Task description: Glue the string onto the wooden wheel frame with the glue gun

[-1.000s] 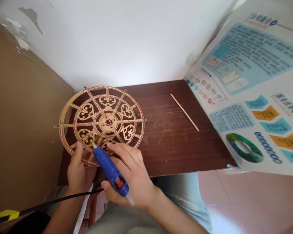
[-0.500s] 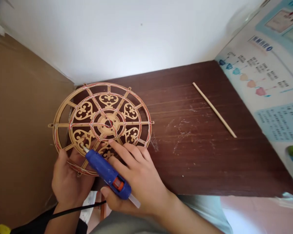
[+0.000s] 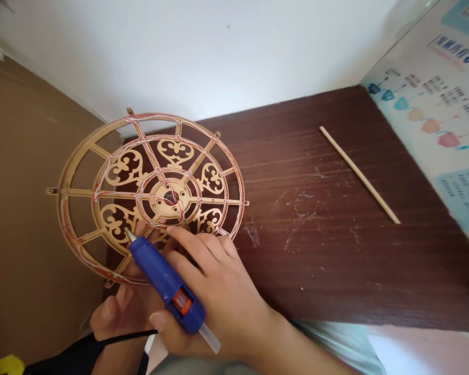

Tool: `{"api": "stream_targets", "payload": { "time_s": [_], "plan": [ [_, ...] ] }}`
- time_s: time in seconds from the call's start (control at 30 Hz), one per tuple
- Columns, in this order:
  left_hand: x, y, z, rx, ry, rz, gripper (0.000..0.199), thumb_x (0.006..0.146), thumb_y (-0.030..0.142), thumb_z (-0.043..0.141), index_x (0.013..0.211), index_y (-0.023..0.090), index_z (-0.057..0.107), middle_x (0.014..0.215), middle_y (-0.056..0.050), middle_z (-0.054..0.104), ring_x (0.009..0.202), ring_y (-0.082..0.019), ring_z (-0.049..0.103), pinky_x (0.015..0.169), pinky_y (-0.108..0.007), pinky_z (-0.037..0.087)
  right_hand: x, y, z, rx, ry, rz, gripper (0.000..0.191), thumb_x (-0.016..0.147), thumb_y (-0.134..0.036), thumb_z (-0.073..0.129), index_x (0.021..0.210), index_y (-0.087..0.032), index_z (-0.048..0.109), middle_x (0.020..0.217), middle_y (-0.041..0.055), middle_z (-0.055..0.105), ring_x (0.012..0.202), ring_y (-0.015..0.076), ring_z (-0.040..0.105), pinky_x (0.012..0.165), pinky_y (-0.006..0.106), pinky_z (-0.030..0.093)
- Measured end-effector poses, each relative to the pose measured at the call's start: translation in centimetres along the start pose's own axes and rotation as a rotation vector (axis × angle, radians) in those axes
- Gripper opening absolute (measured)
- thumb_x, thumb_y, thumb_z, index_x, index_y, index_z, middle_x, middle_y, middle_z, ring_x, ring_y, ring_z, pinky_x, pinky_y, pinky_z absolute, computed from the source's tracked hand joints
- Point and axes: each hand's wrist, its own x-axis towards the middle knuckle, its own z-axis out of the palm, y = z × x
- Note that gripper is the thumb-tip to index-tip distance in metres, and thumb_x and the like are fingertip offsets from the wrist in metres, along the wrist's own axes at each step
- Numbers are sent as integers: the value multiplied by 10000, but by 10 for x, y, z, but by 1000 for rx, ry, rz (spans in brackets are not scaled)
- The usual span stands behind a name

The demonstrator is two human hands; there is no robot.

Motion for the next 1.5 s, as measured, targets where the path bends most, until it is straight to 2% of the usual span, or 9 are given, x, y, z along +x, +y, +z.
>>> {"api": "stream_targets", "payload": {
  "time_s": [0.17, 0.27, 0.4, 0.6, 0.77, 0.93, 1.03, 1.2, 1.5],
  "plan": [
    [-3, 1, 13, 21, 229, 35, 613, 861, 504, 796, 1462, 436, 694, 1540, -11, 698, 1396, -342, 675, 1231, -458, 528, -1, 0, 6, 94, 27, 3, 544, 1090, -615, 430, 1379, -187, 601, 1587, 153, 612, 1260, 300, 664, 1079, 458, 436],
    [2, 5, 26, 28, 308, 15, 586, 901, 409, 786, 1477, 417, 685, 1522, -3, 711, 1413, -310, 666, 1181, -399, 562, -4, -1, 11, 252, 41, 59, 607, 1109, -660, 410, 1458, -192, 579, 1578, 155, 608, 1351, 305, 627, 1145, 462, 449],
    [13, 8, 38, -18, 393, 129, 597, 895, 372, 817, 1478, 383, 688, 1470, -15, 746, 1397, -276, 678, 1041, -316, 620, -14, -5, 18, 521, 38, 146, 715, 1052, -762, 484, 1541, -243, 544, 1539, 148, 627, 1379, 310, 623, 1144, 456, 515],
    [26, 8, 34, 23, 342, 281, 528, 894, 484, 853, 1396, 350, 755, 1441, -44, 764, 1289, -251, 744, 974, -286, 653, -24, -8, 28, 638, 29, 278, 549, 1031, -646, 656, 1462, -314, 579, 1331, 81, 729, 1190, 242, 724, 1072, 365, 583],
    [29, 9, 31, 26, 313, 331, 491, 938, 462, 822, 1413, 361, 746, 1469, -41, 748, 1263, -242, 764, 1035, -298, 641, -22, -6, 32, 612, 100, 344, 466, 1039, -685, 606, 1347, -340, 664, 1226, 54, 750, 1077, 226, 751, 983, 329, 610],
    [30, 10, 32, 48, 322, 366, 496, 950, 441, 812, 1430, 340, 738, 1411, -70, 779, 1247, -271, 777, 1025, -335, 660, -21, -5, 30, 625, 76, 331, 539, 1014, -763, 572, 1302, -323, 688, 1097, 47, 751, 974, 225, 750, 944, 356, 624],
    [31, 11, 32, 45, 313, 372, 417, 954, 442, 806, 1353, 321, 787, 1320, -77, 820, 1181, -287, 805, 980, -354, 685, -21, -4, 30, 603, 58, 345, 513, 1023, -753, 568, 1303, -339, 682, 1135, 39, 753, 995, 213, 747, 895, 322, 617],
    [32, 10, 33, 43, 308, 387, 388, 962, 426, 801, 1335, 321, 795, 1304, -68, 826, 1162, -274, 813, 980, -340, 685, -20, -2, 28, 597, 29, 346, 475, 1033, -743, 562, 1325, -379, 655, 1154, 10, 742, 969, 186, 732, 827, 286, 597],
    [31, 10, 32, 23, 274, 376, 327, 996, 404, 766, 1307, 308, 794, 1226, -83, 848, 1123, -278, 826, 943, -349, 686, -17, -3, 29, 596, 20, 336, 479, 1037, -738, 555, 1290, -345, 658, 1132, 17, 731, 982, 196, 716, 880, 316, 585]
  ]
}}
